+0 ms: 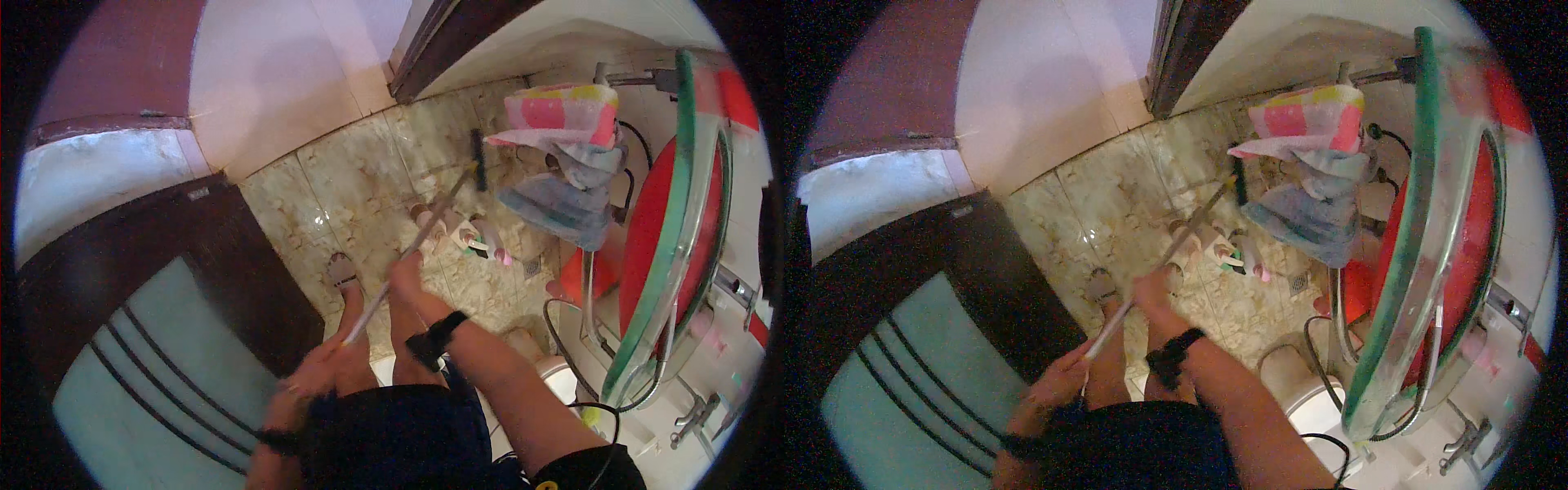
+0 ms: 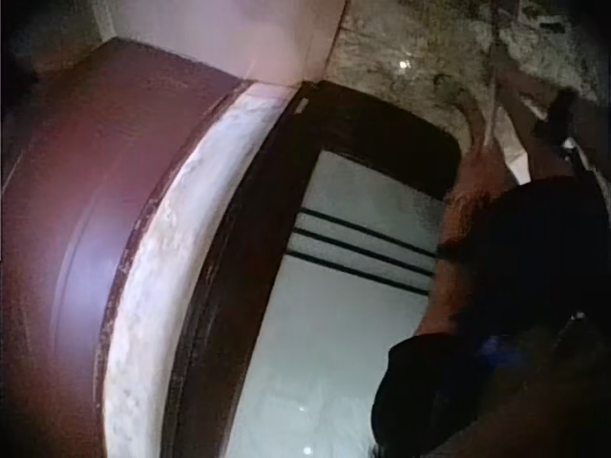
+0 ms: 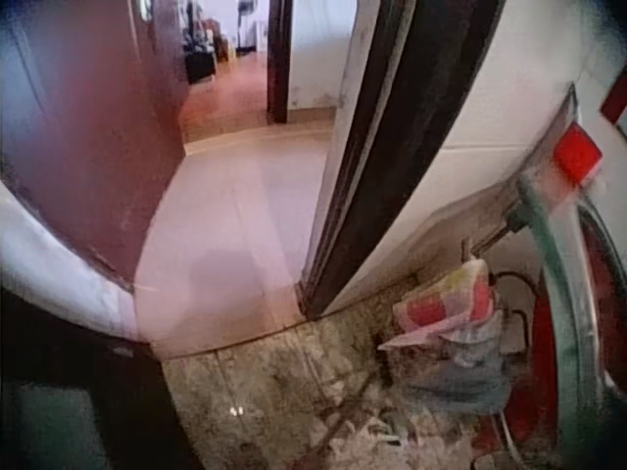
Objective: Cleaning a bathroom including scrubbing a squat toilet with a squeegee and rinsing the area with a shower head.
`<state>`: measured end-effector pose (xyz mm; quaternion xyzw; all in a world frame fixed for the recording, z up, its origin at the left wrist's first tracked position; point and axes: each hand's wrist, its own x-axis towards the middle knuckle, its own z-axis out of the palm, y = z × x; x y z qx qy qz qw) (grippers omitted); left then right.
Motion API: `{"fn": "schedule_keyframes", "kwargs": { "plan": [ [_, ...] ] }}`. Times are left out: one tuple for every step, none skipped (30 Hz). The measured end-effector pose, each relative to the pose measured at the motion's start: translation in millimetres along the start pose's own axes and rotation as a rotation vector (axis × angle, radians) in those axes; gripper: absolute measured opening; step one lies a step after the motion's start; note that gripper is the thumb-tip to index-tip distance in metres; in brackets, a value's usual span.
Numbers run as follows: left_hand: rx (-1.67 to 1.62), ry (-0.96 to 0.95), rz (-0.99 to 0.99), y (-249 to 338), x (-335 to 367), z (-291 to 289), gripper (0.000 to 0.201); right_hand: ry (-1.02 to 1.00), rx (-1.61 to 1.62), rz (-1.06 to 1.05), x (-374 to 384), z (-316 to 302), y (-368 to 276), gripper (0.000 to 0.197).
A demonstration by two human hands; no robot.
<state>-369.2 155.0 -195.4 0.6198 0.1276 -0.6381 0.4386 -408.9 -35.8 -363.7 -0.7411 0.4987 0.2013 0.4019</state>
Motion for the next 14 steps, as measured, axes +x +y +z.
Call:
{"fn": "schedule_keyframes", "kwargs": {
  "plan": [
    [-0.154, -0.044, -0.203, 17.7, -33.6, -22.8, 0.044, -0.152, -0.088, -0.104, -36.9, 0.1, -34.9, 0.059],
    [-0.138, -0.027, -0.278, 35.5, -52.0, -28.4, 0.043, -0.098, -0.003, 0.041, -46.0, 27.2, -31.7, 0.065],
    [-0.121, 0.008, -0.366, 43.6, -63.2, -30.9, 0.042, -0.064, 0.094, 0.183, -47.9, 53.2, -26.9, 0.072],
    [-0.128, 0.031, -0.377, 41.2, -67.9, -34.0, 0.042, -0.089, 0.098, 0.179, -55.5, 54.8, -36.4, 0.072],
    [-0.172, 0.037, -0.340, 37.9, -68.0, -34.4, 0.041, -0.183, 0.116, 0.242, -61.0, 44.8, -51.0, 0.073],
    [-0.212, 0.023, -0.291, 35.4, -60.4, -29.5, 0.041, -0.254, 0.130, 0.307, -53.3, 29.6, -55.7, 0.075],
    [-0.202, 0.007, -0.227, 27.1, -38.8, -14.8, 0.042, -0.128, 0.197, 0.191, -26.6, 19.3, -34.5, 0.068],
    [-0.195, 0.000, -0.170, 11.4, -12.9, 3.7, 0.043, -0.014, 0.262, 0.076, -1.1, 9.3, -12.7, 0.061],
    [0.029, 0.069, 0.064, -1.8, 8.7, 22.8, 0.044, -0.048, 0.177, 0.178, 20.0, -12.6, -14.8, 0.059],
    [0.257, 0.138, 0.304, -11.9, 30.4, 37.7, 0.045, -0.077, 0.092, 0.271, 39.0, -31.4, -22.9, 0.057],
    [0.250, 0.132, 0.318, -19.4, 49.1, 47.9, 0.045, -0.063, 0.086, 0.265, 49.1, -42.7, -22.1, 0.057],
    [0.040, 0.214, 0.364, -26.6, 57.6, 57.1, 0.049, -0.057, 0.037, 0.208, 51.7, -50.2, -19.9, 0.058],
    [-0.171, 0.296, 0.407, -34.3, 61.1, 63.3, 0.053, -0.053, -0.010, 0.150, 51.4, -54.6, -19.7, 0.058],
    [-0.178, 0.290, 0.415, -31.7, 62.5, 66.8, 0.053, -0.044, -0.016, 0.146, 52.9, -60.7, -20.5, 0.058]
  ]
}}
